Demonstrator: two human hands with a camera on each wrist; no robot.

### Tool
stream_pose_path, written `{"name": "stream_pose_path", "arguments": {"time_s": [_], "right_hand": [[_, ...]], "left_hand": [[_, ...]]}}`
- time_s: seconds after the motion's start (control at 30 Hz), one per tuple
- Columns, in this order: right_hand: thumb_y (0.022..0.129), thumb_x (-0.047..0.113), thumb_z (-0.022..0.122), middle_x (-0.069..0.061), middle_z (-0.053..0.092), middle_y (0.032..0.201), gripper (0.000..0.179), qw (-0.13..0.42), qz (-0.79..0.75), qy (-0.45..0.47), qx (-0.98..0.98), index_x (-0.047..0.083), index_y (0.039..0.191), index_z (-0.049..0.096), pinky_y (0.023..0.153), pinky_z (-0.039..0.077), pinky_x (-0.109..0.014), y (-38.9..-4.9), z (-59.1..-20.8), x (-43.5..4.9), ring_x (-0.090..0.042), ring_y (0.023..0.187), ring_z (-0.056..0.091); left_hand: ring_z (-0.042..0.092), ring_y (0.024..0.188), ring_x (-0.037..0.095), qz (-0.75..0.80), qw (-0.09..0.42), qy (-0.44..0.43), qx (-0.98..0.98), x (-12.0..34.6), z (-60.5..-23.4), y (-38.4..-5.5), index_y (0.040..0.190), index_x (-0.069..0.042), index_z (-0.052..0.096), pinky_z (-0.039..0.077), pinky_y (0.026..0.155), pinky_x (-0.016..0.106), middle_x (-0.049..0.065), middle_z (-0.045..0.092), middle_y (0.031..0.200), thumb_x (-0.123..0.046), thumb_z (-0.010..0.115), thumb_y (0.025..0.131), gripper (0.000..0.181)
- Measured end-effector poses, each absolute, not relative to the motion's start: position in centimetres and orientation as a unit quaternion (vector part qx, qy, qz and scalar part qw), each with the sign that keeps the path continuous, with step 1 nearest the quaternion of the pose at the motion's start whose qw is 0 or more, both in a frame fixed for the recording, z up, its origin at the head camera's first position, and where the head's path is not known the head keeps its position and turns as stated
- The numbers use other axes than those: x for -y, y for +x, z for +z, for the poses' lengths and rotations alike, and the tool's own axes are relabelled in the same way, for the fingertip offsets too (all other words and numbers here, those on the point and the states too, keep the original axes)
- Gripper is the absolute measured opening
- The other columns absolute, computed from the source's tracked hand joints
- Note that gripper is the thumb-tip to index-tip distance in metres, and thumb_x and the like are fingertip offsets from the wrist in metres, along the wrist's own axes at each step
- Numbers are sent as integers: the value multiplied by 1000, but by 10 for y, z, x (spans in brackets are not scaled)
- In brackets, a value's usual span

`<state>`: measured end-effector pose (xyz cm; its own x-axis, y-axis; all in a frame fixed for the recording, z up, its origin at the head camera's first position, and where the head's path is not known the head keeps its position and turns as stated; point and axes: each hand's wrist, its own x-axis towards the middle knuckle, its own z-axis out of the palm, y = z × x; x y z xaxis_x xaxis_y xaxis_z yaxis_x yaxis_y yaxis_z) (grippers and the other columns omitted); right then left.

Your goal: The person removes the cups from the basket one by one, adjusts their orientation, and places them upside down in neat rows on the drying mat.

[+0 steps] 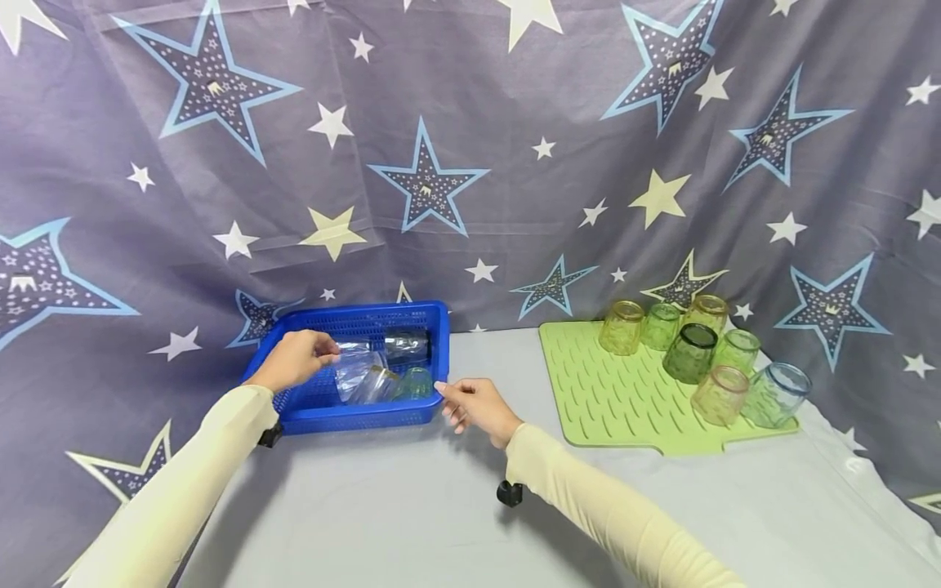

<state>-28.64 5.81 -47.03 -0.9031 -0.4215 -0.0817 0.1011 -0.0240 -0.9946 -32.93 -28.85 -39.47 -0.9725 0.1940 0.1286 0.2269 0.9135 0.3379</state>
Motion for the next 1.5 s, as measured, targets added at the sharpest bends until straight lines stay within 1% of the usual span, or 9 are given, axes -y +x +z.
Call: {"name": "stream_pose_path", "arguments": {"time_s": [0.17, 0.3, 0.47, 0.6, 0.93, 1.13, 1.37, 1.43, 1.5], "right_hand": [[100, 37, 70, -15, 65, 84, 43, 183, -707, -114, -674, -6, 101, 68, 57, 54, -29, -285, -471, -58, -15, 63, 59], [100, 38, 70, -18, 65, 86, 43, 181, -707, -112, -674, -5, 101, 68, 57, 54, -29, -285, -471, -59, -16, 63, 59], [100, 38, 70, -14, 64, 84, 45, 182, -710, -115, -670, -6, 101, 67, 58, 54, -29, -285, -471, -58, -15, 63, 59], [99, 38, 71, -16, 64, 84, 38, 183, -712, -113, -668, 0, 95, 68, 58, 54, -29, -285, -474, -58, -15, 64, 59], [99, 40, 70, -18, 64, 86, 39, 186, -711, -112, -669, 1, 94, 67, 58, 54, -28, -287, -476, -58, -16, 65, 58], [99, 41, 70, -16, 64, 85, 39, 184, -711, -114, -669, 3, 91, 67, 57, 54, -28, -286, -475, -59, -15, 64, 58], [99, 41, 70, -14, 65, 84, 38, 176, -712, -106, -671, 4, 92, 68, 57, 54, -28, -287, -475, -60, -15, 64, 59], [99, 41, 70, -15, 65, 85, 39, 176, -711, -107, -673, 3, 92, 68, 57, 54, -28, -287, -475, -59, -15, 64, 59], [99, 41, 70, -17, 65, 86, 41, 179, -709, -109, -673, 1, 93, 67, 57, 54, -28, -287, -476, -59, -15, 64, 59]], "left_hand": [[69, 89, 29, -161, 40, -92, 982, 306, -397, -339, 101, -5, 75, 53, 81, 53, 8, 73, 94, -15, 76, 94, 13], [66, 84, 28, -153, 21, -77, 985, 314, -400, -344, 99, -4, 76, 52, 78, 53, 9, 72, 92, -21, 72, 97, 18], [61, 78, 27, -147, -1, -62, 987, 318, -402, -351, 98, -2, 78, 50, 74, 51, 8, 71, 87, -27, 67, 101, 28], [60, 76, 27, -136, -12, -61, 989, 321, -404, -352, 97, -2, 78, 49, 72, 50, 7, 70, 85, -29, 67, 101, 30], [63, 81, 31, -131, -12, -81, 988, 315, -390, -361, 97, -1, 78, 50, 76, 54, 11, 71, 89, -27, 67, 100, 28], [66, 100, 41, -138, -36, -71, 987, 314, -391, -370, 109, 3, 76, 51, 87, 60, 20, 73, 107, -29, 66, 101, 35], [62, 114, 49, -158, -67, -56, 984, 307, -392, -381, 116, 7, 73, 49, 94, 62, 28, 68, 121, -29, 65, 102, 39], [62, 113, 49, -163, -77, -56, 982, 305, -393, -382, 115, 8, 73, 51, 92, 61, 29, 68, 120, -27, 66, 101, 38], [66, 101, 44, -166, -92, -45, 981, 304, -394, -383, 111, 7, 74, 54, 84, 55, 25, 71, 109, -26, 66, 101, 36]]}}
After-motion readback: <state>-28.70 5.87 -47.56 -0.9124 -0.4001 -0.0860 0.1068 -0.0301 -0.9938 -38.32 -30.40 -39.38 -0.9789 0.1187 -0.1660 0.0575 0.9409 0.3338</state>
